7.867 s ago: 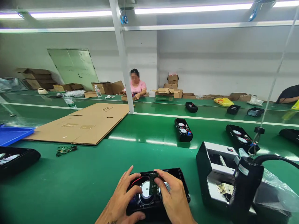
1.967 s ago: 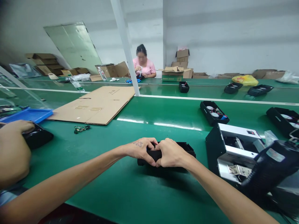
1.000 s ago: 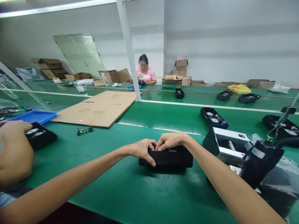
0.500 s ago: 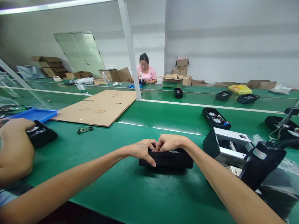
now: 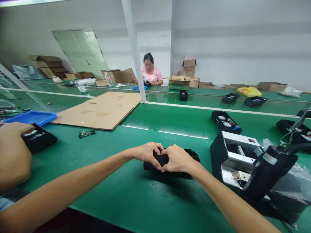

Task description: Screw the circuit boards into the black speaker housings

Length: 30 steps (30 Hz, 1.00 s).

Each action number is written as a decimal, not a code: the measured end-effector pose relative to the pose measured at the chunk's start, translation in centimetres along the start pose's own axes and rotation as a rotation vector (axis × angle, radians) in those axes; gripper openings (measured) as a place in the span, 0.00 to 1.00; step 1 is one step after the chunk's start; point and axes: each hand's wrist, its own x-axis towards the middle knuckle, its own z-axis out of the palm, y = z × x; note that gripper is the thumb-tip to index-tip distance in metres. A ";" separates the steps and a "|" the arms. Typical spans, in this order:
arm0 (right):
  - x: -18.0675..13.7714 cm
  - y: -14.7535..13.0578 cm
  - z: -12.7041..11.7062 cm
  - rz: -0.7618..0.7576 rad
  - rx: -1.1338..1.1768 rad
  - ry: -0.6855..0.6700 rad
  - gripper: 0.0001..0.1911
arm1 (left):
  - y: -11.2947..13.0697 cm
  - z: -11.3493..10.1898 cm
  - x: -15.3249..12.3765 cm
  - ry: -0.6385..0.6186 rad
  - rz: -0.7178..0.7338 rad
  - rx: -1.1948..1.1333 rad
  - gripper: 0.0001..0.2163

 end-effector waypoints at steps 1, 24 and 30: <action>-0.1 -0.1 0.2 0.010 -0.003 0.017 0.16 | 0.0 0.0 0.0 0.001 -0.005 -0.004 0.19; -0.2 -0.3 0.7 0.010 -0.076 0.063 0.09 | -0.1 0.6 -0.3 0.031 0.044 -0.039 0.19; -0.1 -0.2 0.9 0.013 -0.079 0.076 0.09 | 0.1 0.6 -0.6 0.016 0.019 -0.069 0.19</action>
